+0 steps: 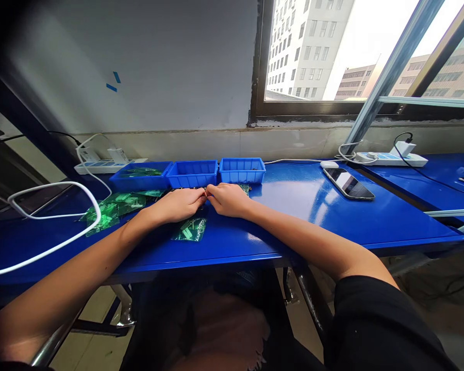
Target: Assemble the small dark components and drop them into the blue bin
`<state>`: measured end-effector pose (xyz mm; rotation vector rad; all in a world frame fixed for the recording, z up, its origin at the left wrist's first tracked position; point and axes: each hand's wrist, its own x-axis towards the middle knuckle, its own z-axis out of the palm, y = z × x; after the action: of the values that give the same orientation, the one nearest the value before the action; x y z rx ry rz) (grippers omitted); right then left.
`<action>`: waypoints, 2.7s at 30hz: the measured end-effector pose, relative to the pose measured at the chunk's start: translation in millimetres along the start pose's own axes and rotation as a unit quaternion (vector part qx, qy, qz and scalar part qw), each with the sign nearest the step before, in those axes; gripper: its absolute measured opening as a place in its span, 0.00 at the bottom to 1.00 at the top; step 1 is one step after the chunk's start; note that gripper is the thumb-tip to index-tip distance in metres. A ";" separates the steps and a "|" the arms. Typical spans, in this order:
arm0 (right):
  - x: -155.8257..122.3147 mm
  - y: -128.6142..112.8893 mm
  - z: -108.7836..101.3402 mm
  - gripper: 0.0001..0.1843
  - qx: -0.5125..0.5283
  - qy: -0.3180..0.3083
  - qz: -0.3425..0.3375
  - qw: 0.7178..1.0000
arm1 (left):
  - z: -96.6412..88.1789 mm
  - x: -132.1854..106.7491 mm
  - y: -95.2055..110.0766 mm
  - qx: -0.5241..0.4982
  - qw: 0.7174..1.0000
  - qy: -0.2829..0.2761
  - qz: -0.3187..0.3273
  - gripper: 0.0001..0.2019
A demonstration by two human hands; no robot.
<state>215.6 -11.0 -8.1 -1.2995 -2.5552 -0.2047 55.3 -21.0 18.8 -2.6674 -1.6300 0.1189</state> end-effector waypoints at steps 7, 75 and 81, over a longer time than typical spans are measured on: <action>0.2 -0.9 -1.7 0.12 0.000 -0.015 -0.012 1.000 | 0.4 0.0 -0.6 0.003 1.000 -0.006 0.001 0.19; 1.1 -0.1 1.9 0.13 -0.003 -0.010 0.000 1.000 | 0.3 0.3 -0.7 0.013 1.000 0.000 0.006 0.21; 1.1 -2.8 -1.9 0.14 -0.015 -0.026 0.003 1.000 | 0.1 -0.5 0.6 0.012 1.000 0.000 0.003 0.21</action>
<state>213.0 -12.3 -6.0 -1.3385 -2.6008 -0.2115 55.6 -21.7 18.8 -2.6542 -1.6106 0.1370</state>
